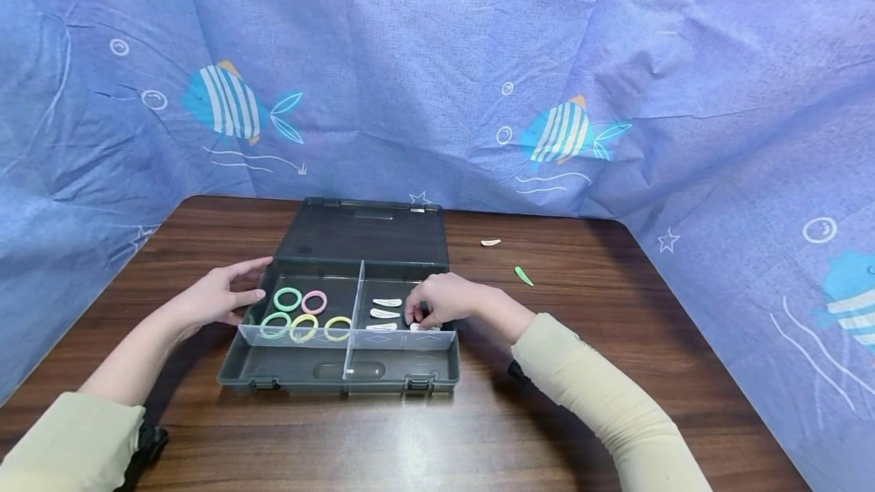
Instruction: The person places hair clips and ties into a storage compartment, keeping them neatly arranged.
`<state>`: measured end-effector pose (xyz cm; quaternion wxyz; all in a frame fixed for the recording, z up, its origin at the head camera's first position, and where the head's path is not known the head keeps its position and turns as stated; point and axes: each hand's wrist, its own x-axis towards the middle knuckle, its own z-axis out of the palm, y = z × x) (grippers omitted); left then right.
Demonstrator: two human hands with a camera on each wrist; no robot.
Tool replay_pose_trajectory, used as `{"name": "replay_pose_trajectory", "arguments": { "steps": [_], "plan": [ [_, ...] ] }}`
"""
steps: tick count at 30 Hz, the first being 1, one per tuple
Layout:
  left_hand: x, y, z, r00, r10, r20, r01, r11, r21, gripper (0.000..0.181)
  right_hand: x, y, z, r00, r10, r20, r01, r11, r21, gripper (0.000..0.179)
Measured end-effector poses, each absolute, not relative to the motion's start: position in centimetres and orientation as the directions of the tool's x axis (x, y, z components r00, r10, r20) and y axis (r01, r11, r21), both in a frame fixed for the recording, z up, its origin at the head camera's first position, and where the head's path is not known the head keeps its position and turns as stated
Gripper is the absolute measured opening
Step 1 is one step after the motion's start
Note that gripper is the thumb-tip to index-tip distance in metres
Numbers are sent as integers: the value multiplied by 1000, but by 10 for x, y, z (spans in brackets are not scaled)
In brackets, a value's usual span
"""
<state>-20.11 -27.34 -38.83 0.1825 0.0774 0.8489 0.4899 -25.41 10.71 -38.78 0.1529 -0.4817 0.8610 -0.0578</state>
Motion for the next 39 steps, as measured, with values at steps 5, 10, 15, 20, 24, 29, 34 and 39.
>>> {"name": "replay_pose_trajectory", "arguments": {
  "steps": [5,10,15,20,24,29,34,39],
  "plan": [
    [-201,-274,-388,-921,313,-232,-44,509,859,69,-253,106,-386,-492,-844,-212,-809,534,-247,15],
    [-201,-274,-389,-922,313,-228,-38,512,858,69,-253,107,-385,-491,-846,-209,-806,532,-260,15],
    [-200,-273,-388,-920,314,-234,-48,501,864,69,-253,109,-384,-477,-860,-180,-801,510,-312,17],
    [-200,-273,-388,-921,314,-233,-47,503,863,69,-253,112,-381,-428,-894,-132,-802,443,-401,17],
    [-201,-273,-389,-920,314,-234,-47,505,862,69,-254,114,-378,-379,-921,-84,-818,376,-436,16],
    [-202,-274,-390,-920,313,-235,-44,514,857,69,-253,118,-371,-368,-929,-36,-820,342,-458,16],
    [-202,-274,-391,-921,311,-235,-45,513,857,69,-250,124,-362,-354,-935,-1,-825,312,-471,16],
    [-202,-274,-391,-921,309,-236,-49,509,859,70,-247,132,-354,-371,-928,13,-823,323,-468,17]
  ]
}}
